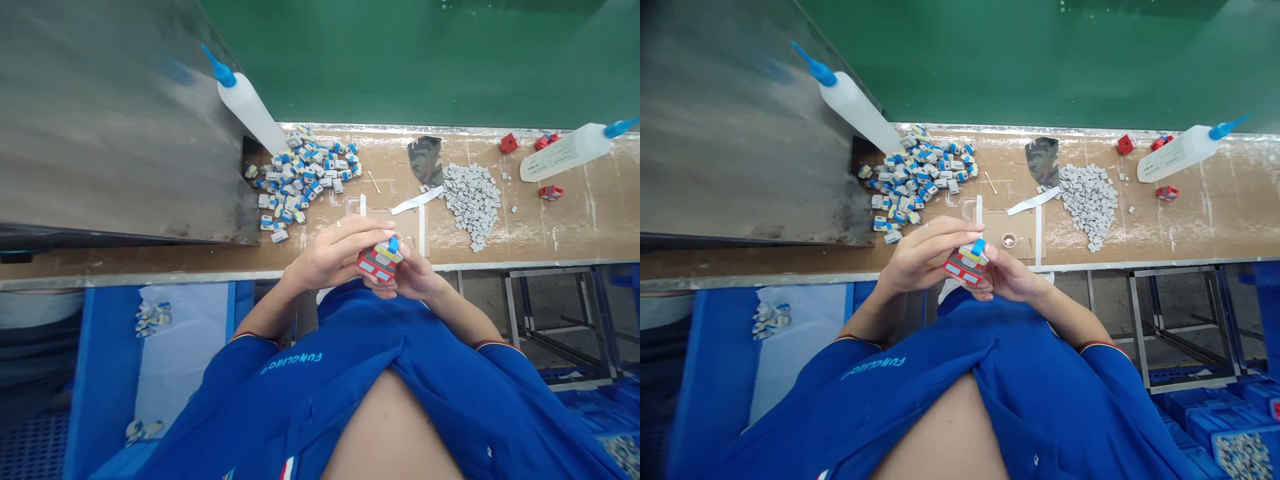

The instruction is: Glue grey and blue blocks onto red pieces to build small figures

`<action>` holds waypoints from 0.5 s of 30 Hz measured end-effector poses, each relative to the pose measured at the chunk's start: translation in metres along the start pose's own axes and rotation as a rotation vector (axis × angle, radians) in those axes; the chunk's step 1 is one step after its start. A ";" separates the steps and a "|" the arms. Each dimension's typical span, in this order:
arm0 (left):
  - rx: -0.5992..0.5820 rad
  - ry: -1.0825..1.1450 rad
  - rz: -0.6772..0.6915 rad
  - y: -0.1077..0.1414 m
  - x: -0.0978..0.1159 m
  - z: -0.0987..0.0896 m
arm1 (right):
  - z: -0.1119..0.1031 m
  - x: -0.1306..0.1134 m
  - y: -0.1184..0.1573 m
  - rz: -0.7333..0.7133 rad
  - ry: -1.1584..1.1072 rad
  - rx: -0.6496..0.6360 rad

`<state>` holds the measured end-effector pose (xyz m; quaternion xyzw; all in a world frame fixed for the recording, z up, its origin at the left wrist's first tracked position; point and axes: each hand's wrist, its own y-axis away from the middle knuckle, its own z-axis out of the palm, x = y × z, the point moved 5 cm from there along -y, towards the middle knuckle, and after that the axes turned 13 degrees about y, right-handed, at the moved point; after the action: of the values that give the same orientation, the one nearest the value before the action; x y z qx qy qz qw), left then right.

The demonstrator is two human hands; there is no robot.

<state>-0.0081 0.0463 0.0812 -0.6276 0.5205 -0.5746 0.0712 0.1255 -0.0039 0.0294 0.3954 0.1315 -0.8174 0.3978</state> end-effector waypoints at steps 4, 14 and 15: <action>0.064 -0.002 -0.029 0.001 0.000 0.000 | 0.001 0.002 0.001 0.024 -0.038 0.012; 0.101 0.018 -0.057 -0.001 0.007 0.005 | 0.022 0.007 0.004 -0.009 -0.167 0.073; 0.096 0.017 -0.066 -0.001 0.008 0.006 | 0.022 0.008 0.005 -0.001 -0.172 0.085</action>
<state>-0.0042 0.0381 0.0850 -0.6353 0.4718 -0.6064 0.0776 0.1138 -0.0232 0.0385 0.3401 0.0624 -0.8534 0.3901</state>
